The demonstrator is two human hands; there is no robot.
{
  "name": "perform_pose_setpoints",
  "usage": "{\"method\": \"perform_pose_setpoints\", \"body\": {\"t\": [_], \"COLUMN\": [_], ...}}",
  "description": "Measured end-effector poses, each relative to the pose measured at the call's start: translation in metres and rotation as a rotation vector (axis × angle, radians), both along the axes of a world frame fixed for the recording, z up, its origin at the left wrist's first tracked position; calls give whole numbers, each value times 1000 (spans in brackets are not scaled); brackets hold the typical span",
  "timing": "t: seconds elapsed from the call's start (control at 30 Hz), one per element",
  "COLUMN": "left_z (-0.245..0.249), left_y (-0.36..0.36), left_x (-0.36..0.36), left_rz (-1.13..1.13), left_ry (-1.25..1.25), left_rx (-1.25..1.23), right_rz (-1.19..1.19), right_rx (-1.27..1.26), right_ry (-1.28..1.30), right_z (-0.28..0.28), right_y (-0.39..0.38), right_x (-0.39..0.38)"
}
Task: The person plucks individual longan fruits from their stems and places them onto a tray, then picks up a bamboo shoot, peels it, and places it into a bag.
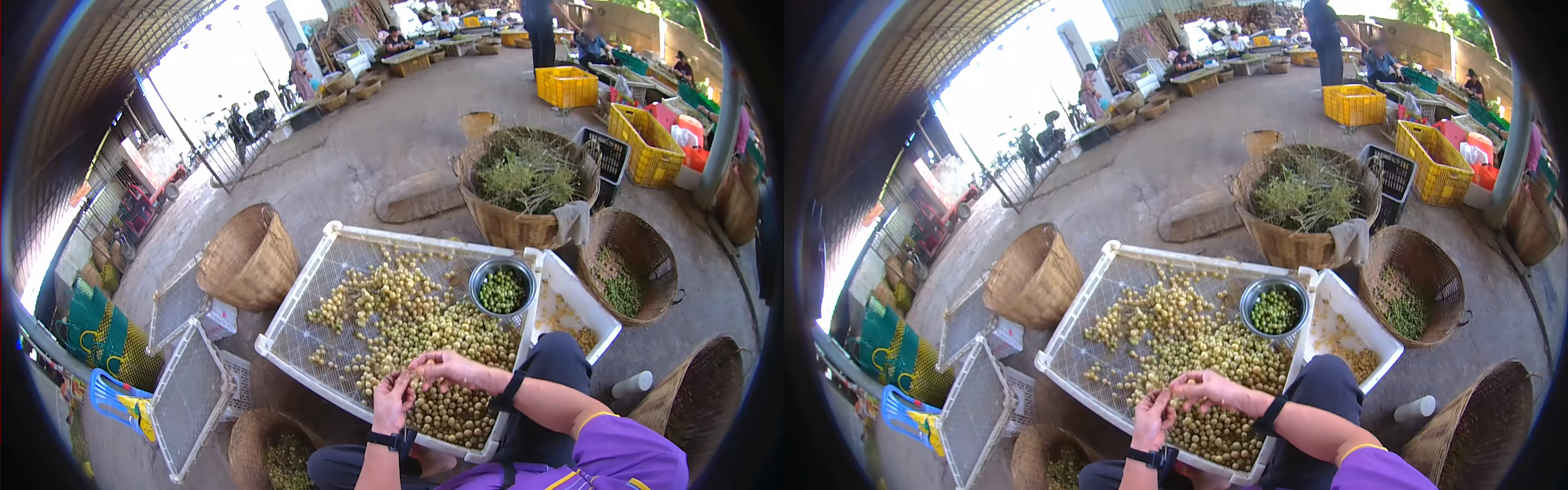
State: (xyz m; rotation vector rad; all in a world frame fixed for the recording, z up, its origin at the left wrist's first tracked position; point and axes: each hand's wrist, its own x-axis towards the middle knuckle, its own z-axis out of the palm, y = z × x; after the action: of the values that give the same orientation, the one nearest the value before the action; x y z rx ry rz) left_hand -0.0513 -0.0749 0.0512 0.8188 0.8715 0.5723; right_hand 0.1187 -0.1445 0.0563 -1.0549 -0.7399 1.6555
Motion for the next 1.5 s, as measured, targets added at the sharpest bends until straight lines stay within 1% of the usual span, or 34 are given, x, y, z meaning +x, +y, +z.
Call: {"method": "perform_pose_setpoints", "body": {"t": [0.03,0.17,0.23,0.3,0.37,0.43,0.47,0.57,0.6,0.63,0.67,0.7,0.77,0.93,1.03,1.07,1.1,1.17,1.23,1.27,1.3,1.37,1.43,1.5], "left_z": [-1,-9,-6,-10,-16,-25,-31,-46,-40,-29,-20,-15,-7,1,3,-2,1,0,6,0,-3,-4,1,1], "left_y": [-1,-4,-3,-1,-2,-3,-4,-3,-4,-5,-6,-4,2,2,1,1,1,-3,-6,-4,-2,5,3,-4], "left_x": [3,8,9,9,9,10,11,13,15,16,17,15,11,8,4,3,2,0,-2,-7,-11,-21,-24,-22], "left_rz": [5,47,-2,-17,-29,22,51,110,109,113,117,117,45,60,9,26,2,48,45,47,98,122,130,119], "left_ry": [10,129,152,162,176,243,253,210,208,170,132,129,-84,-97,-111,-88,-95,-102,-75,-66,-78,-63,-7,83], "left_rx": [28,150,163,200,232,370,403,455,454,352,251,251,-38,-171,-142,-149,-131,-103,-41,-8,-40,-8,43,108], "right_rz": [-33,-20,-37,-50,-62,-42,-43,-52,-44,-34,-22,-22,-13,-17,-10,3,32,111,211,244,296,296,175,147], "right_rx": [18,5,4,-9,13,-44,-44,-85,-95,-105,-109,-109,-58,20,-3,-57,-60,-115,-183,-200,-179,-178,-113,-91], "right_ry": [-58,-61,-53,-129,-295,-590,-591,-570,-391,-212,-146,-149,-44,-110,-2,6,37,104,53,24,53,107,65,47], "right_z": [-1,-17,-17,-18,-19,-3,0,-1,-9,-11,-11,-9,-4,-4,-6,-8,-11,-9,-9,-6,-8,-12,0,-9], "right_y": [1,7,8,8,8,5,4,3,5,6,7,7,7,6,6,6,6,4,3,0,0,-1,-3,2], "right_x": [-5,-3,-3,-4,-6,-7,-6,-5,-3,-1,0,0,-1,-3,-2,-3,-3,-2,-2,-1,0,1,-2,-5]}}
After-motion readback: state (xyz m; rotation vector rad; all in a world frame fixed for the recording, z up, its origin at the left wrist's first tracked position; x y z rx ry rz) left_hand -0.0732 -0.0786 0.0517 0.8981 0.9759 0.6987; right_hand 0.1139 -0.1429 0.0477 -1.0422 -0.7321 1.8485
